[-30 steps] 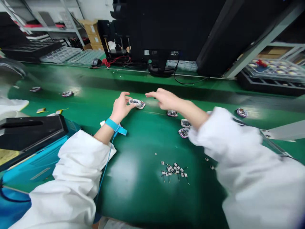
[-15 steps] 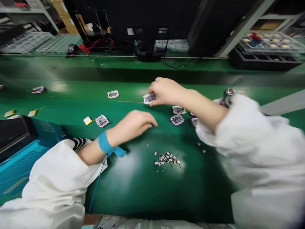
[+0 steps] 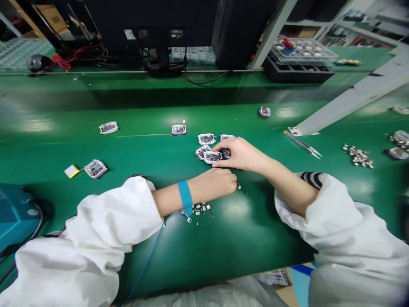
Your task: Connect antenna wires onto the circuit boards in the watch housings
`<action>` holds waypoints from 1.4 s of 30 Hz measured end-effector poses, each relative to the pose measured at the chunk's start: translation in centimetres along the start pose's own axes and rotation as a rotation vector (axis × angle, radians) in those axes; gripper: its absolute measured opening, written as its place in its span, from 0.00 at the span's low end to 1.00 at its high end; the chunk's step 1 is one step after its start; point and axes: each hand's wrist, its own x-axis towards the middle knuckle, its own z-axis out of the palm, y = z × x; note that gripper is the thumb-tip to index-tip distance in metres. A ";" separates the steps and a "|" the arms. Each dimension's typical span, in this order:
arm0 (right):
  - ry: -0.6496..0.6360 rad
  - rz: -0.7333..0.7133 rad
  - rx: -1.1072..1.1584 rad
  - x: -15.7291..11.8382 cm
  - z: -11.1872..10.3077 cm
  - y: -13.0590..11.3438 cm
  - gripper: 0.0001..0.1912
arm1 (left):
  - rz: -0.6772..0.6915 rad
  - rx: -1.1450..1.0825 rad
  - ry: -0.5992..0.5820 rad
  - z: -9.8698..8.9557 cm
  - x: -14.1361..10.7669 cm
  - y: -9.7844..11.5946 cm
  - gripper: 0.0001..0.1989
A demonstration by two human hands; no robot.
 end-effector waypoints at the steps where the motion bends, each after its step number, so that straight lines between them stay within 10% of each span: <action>1: 0.001 -0.001 0.019 0.2 0.0 -0.1 0.15 | 0.024 0.019 -0.017 -0.2 -0.2 0.0 0.07; 6: 0.047 -0.021 0.064 0.4 1.2 -1.3 0.17 | 0.051 0.038 -0.015 -4.2 -4.4 -0.4 0.09; 10: 0.050 -0.076 0.107 0.0 3.1 -2.4 0.21 | -0.286 -0.031 0.200 -6.9 -7.8 -0.8 0.07; 21: 0.066 -0.179 0.150 -0.1 3.7 -1.9 0.08 | -0.246 0.040 0.041 -4.3 -8.3 -2.0 0.08; 30: 0.190 -0.132 0.169 -2.4 4.3 -2.3 0.25 | -0.242 0.044 -0.010 -4.8 -7.7 -1.9 0.09; 42: 0.166 -0.159 0.187 -2.4 4.8 -2.4 0.16 | -0.210 0.153 0.004 -4.6 -7.5 -1.9 0.07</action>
